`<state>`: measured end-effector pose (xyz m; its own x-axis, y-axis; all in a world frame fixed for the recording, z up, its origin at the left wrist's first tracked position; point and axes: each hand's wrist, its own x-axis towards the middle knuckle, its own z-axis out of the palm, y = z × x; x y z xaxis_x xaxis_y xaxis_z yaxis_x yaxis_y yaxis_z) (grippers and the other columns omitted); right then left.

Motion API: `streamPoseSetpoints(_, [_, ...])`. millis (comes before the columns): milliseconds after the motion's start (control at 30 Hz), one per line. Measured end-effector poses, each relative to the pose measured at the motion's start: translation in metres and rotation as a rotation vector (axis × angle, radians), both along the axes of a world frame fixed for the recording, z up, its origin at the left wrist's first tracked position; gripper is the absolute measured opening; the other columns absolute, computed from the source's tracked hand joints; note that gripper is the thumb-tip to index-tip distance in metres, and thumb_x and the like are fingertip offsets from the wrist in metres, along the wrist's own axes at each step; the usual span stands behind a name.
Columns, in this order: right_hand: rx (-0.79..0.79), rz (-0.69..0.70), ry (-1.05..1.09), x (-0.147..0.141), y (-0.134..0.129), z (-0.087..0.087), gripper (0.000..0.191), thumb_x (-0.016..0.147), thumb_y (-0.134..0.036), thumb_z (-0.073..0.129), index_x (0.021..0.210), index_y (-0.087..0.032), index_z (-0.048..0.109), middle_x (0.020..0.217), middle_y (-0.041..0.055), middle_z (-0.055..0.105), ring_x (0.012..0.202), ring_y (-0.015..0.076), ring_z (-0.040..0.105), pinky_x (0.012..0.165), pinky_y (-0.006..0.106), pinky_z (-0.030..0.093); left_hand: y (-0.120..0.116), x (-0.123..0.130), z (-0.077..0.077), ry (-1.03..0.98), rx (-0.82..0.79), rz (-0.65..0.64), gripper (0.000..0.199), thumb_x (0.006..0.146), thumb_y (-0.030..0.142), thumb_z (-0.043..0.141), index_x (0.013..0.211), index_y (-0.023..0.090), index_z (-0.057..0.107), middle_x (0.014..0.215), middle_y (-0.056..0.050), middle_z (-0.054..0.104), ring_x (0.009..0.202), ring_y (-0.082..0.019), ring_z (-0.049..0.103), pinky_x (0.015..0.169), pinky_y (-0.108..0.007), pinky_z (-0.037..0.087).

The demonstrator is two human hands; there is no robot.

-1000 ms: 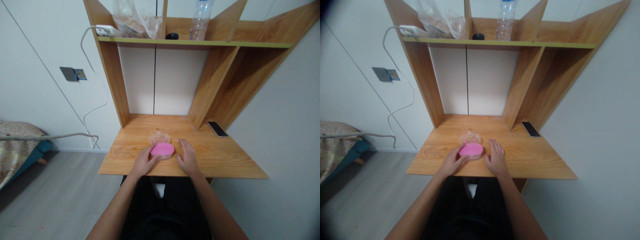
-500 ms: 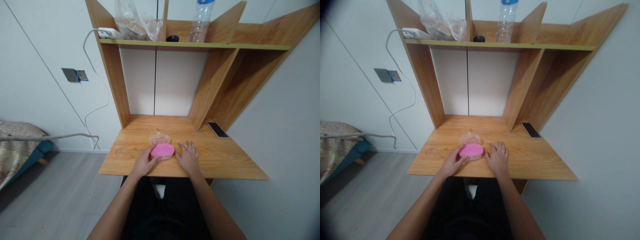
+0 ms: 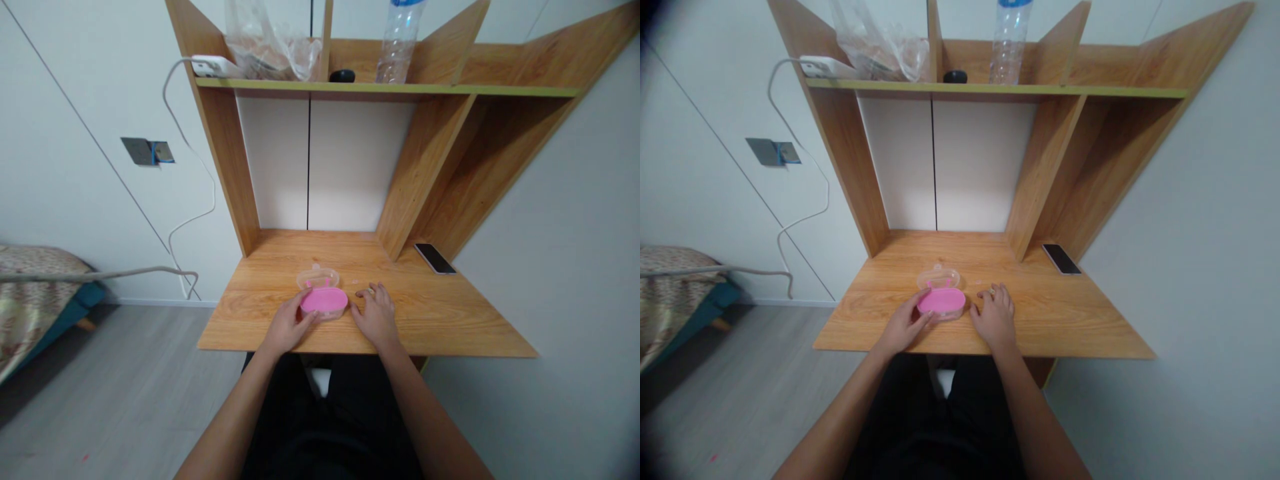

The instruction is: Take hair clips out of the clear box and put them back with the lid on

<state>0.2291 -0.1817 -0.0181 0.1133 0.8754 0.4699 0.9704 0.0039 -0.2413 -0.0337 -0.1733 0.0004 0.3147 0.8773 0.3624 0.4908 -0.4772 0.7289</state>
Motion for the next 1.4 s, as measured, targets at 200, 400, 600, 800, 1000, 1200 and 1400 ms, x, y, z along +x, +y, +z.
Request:
streamPoseSetpoints(200, [0.010, -0.028, 0.022, 0.001, 0.000, -0.001, 0.028, 0.089, -0.037, 0.060, 0.109, -0.017, 0.065, 0.138, 0.0203, 0.053, 0.141, 0.0383, 0.037, 0.112, 0.054, 0.035, 0.000, 0.000, -0.001, -0.009, 0.003, -0.006, 0.061, 0.094, 0.051, 0.060, 0.146, 0.019, 0.050, 0.142, -0.014, 0.061, 0.121, -0.029, 0.064, 0.105, -0.045, 0.050])
streamPoseSetpoints(400, [0.025, -0.053, 0.030, 0.002, 0.001, -0.001, 0.026, 0.088, -0.035, 0.061, 0.106, -0.017, 0.065, 0.132, 0.0205, 0.056, 0.137, 0.0383, 0.041, 0.109, 0.053, 0.037, -0.001, 0.000, 0.000, -0.005, 0.004, -0.003, 0.062, 0.094, 0.052, 0.060, 0.146, 0.019, 0.050, 0.145, -0.014, 0.059, 0.123, -0.029, 0.063, 0.106, -0.045, 0.050])
streamPoseSetpoints(600, [0.036, -0.064, 0.033, 0.004, 0.001, -0.002, 0.022, 0.090, -0.032, 0.057, 0.104, -0.018, 0.068, 0.125, 0.0187, 0.060, 0.132, 0.0371, 0.045, 0.107, 0.051, 0.038, 0.000, 0.000, 0.001, -0.008, 0.002, -0.003, 0.061, 0.094, 0.051, 0.060, 0.145, 0.019, 0.051, 0.143, -0.014, 0.060, 0.120, -0.029, 0.064, 0.103, -0.044, 0.052])
streamPoseSetpoints(800, [0.057, -0.059, 0.006, 0.009, 0.001, -0.007, 0.022, 0.094, -0.027, 0.052, 0.099, -0.020, 0.072, 0.121, 0.0161, 0.064, 0.126, 0.0335, 0.049, 0.105, 0.048, 0.039, -0.001, 0.000, 0.000, 0.006, -0.002, 0.000, 0.062, 0.095, 0.052, 0.059, 0.146, 0.018, 0.050, 0.143, -0.015, 0.060, 0.118, -0.029, 0.065, 0.104, -0.045, 0.051])
streamPoseSetpoints(1000, [0.053, -0.072, 0.014, 0.010, 0.001, -0.007, 0.019, 0.093, -0.027, 0.054, 0.094, -0.021, 0.071, 0.117, 0.0145, 0.065, 0.121, 0.0319, 0.052, 0.103, 0.046, 0.041, -0.001, 0.000, 0.001, 0.001, -0.003, 0.002, 0.062, 0.094, 0.051, 0.060, 0.146, 0.018, 0.050, 0.140, -0.014, 0.063, 0.116, -0.028, 0.066, 0.102, -0.044, 0.052])
streamPoseSetpoints(1200, [0.067, -0.101, 0.023, 0.008, 0.000, -0.005, 0.020, 0.093, -0.030, 0.053, 0.101, -0.018, 0.068, 0.112, 0.0147, 0.065, 0.122, 0.0327, 0.051, 0.103, 0.046, 0.040, 0.000, 0.000, -0.002, -0.020, -0.004, -0.006, 0.062, 0.094, 0.050, 0.061, 0.146, 0.020, 0.049, 0.142, -0.014, 0.061, 0.118, -0.028, 0.065, 0.102, -0.043, 0.052])
streamPoseSetpoints(1400, [0.070, -0.107, 0.041, 0.010, 0.003, -0.010, 0.028, 0.094, -0.031, 0.053, 0.110, -0.018, 0.071, 0.128, 0.0182, 0.060, 0.131, 0.0361, 0.045, 0.106, 0.051, 0.038, 0.001, 0.000, -0.003, -0.018, 0.004, -0.001, 0.061, 0.094, 0.050, 0.061, 0.145, 0.019, 0.050, 0.143, -0.014, 0.060, 0.121, -0.029, 0.064, 0.106, -0.045, 0.050])
